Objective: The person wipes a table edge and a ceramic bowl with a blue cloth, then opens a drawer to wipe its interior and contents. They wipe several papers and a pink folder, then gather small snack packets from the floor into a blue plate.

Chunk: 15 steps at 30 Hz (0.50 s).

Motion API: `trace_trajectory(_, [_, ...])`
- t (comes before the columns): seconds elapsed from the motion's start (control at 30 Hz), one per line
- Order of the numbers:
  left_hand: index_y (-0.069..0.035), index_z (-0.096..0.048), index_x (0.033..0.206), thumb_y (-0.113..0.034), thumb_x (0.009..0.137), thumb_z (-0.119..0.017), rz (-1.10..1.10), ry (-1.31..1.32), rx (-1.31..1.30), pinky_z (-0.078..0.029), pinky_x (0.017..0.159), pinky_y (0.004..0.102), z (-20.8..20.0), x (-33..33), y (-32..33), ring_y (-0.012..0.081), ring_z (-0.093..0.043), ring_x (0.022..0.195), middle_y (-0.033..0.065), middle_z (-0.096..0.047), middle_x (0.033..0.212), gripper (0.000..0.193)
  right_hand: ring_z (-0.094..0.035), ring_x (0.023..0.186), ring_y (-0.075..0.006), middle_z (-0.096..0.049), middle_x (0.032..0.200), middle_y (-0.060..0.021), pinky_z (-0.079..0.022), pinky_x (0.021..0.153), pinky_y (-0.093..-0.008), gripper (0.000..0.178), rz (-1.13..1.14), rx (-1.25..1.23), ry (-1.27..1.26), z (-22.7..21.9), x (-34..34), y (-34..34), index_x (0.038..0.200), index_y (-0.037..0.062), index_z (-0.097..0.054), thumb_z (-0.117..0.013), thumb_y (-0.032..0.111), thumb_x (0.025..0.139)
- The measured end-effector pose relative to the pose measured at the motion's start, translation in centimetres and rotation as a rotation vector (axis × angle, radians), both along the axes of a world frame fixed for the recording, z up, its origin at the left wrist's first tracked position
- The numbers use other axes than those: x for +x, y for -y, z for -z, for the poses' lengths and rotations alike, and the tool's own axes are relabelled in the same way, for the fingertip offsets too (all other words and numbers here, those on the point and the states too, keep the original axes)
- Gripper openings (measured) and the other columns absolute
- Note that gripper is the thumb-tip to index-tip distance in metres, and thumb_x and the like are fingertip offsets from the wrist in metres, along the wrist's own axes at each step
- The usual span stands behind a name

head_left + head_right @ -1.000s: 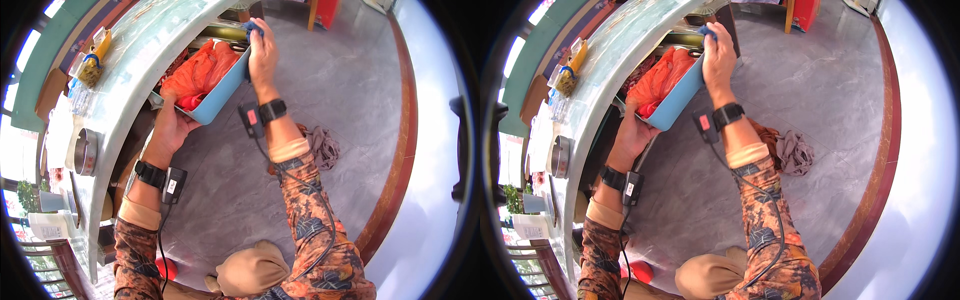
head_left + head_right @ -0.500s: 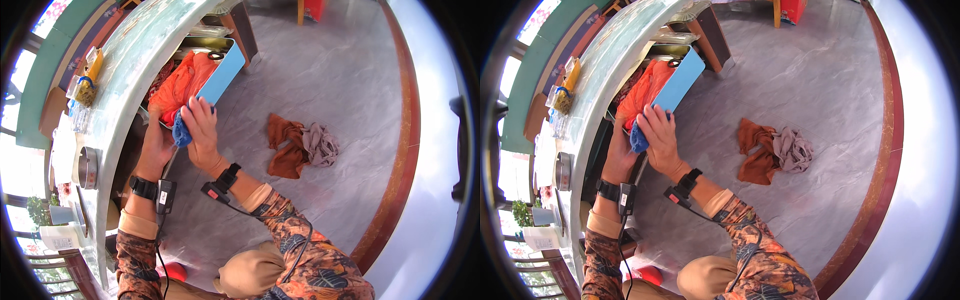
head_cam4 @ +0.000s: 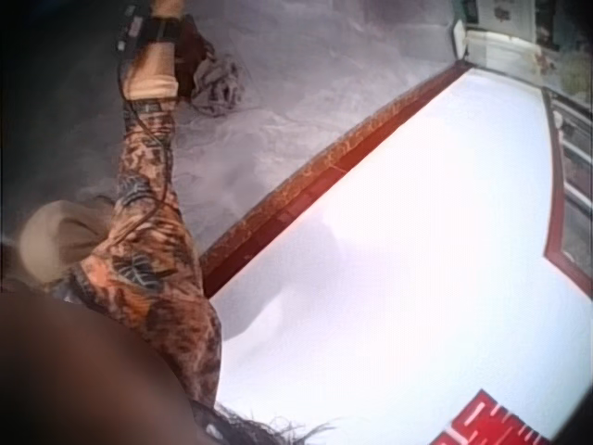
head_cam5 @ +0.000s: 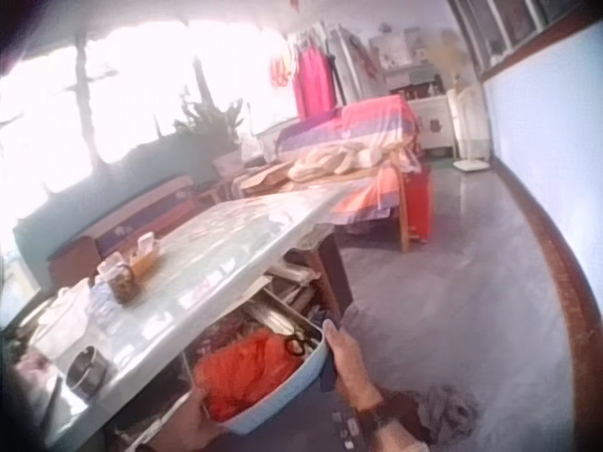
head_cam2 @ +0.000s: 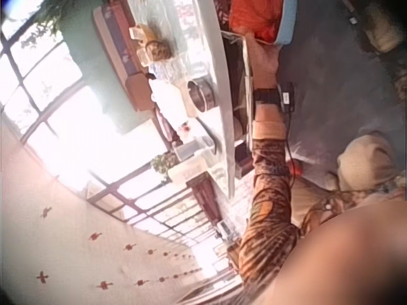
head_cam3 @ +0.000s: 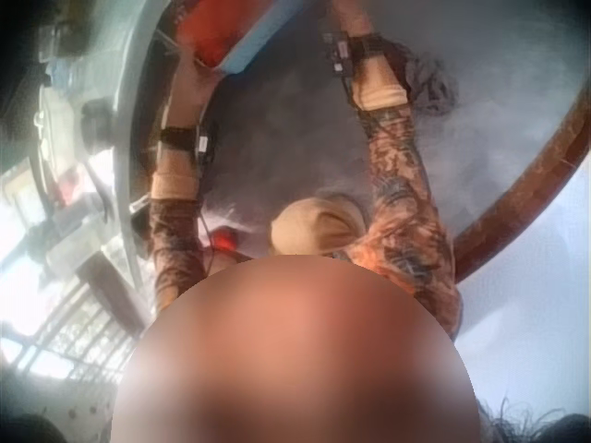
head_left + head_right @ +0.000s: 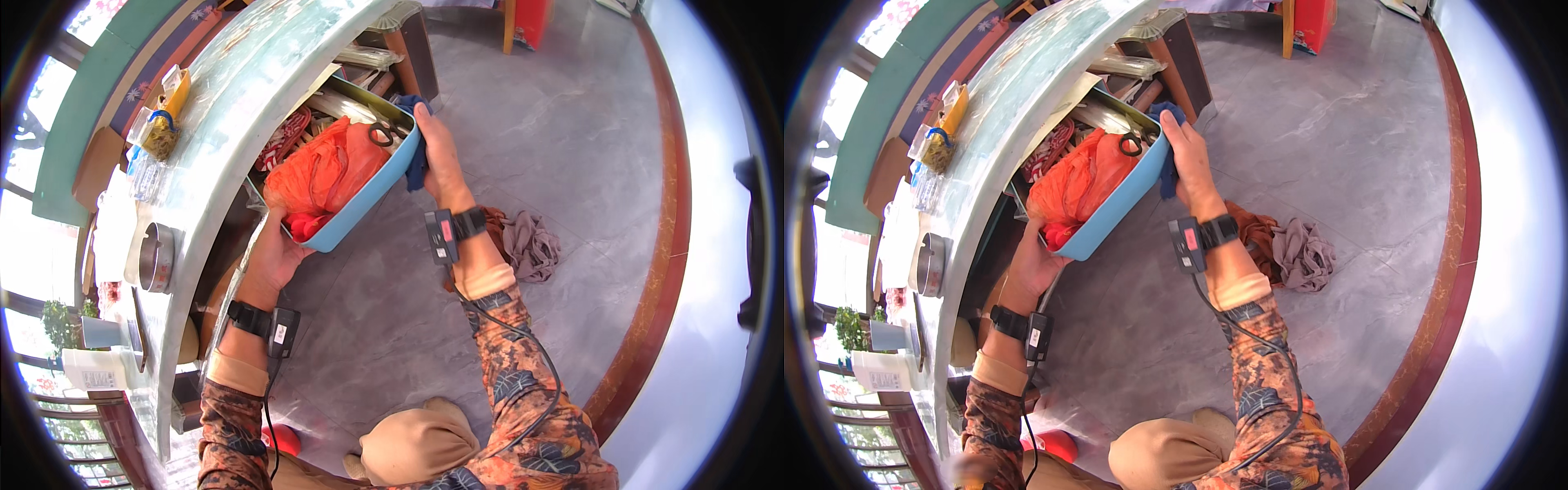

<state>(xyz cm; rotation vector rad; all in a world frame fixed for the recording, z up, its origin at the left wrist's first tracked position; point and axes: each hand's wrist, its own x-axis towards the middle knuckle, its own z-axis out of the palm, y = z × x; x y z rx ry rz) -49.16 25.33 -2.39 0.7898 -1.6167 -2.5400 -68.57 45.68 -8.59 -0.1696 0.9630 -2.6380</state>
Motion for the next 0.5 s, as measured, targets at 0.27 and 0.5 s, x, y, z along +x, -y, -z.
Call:
trace_trajectory(0.27, [-0.008, -0.045, 0.145, -0.033, 0.104, -0.053, -0.056, -0.001, 0.029, -0.052, 0.099, 0.041, 0.0, 1.3, -0.7, 0.0224, -0.061, 0.122, 0.0083, -0.058, 0.141, 0.048, -0.06, 0.087, -0.0101, -0.063, 0.102, -0.0013, -0.051, 0.077, -0.0269, 0.046, -0.127, 0.133, -0.061, -1.9, 0.9, -2.6, 0.122, 0.003, -0.061, -0.075, 0.035, 0.091])
trace_trajectory(0.5, [-0.012, -0.043, 0.15, -0.043, 0.104, -0.052, -0.119, -0.227, -0.133, -0.048, 0.104, 0.0423, -1.3, 4.5, -1.3, 0.0262, -0.056, 0.129, 0.0098, -0.053, 0.146, 0.056, -0.06, 0.094, -0.0076, -0.064, 0.109, -0.0016, -0.052, 0.081, -0.0243, 0.048, -0.063, 0.104, 0.017, -2.2, 8.2, -2.4, 0.131, 0.0025, -0.054, -0.073, 0.027, 0.095])
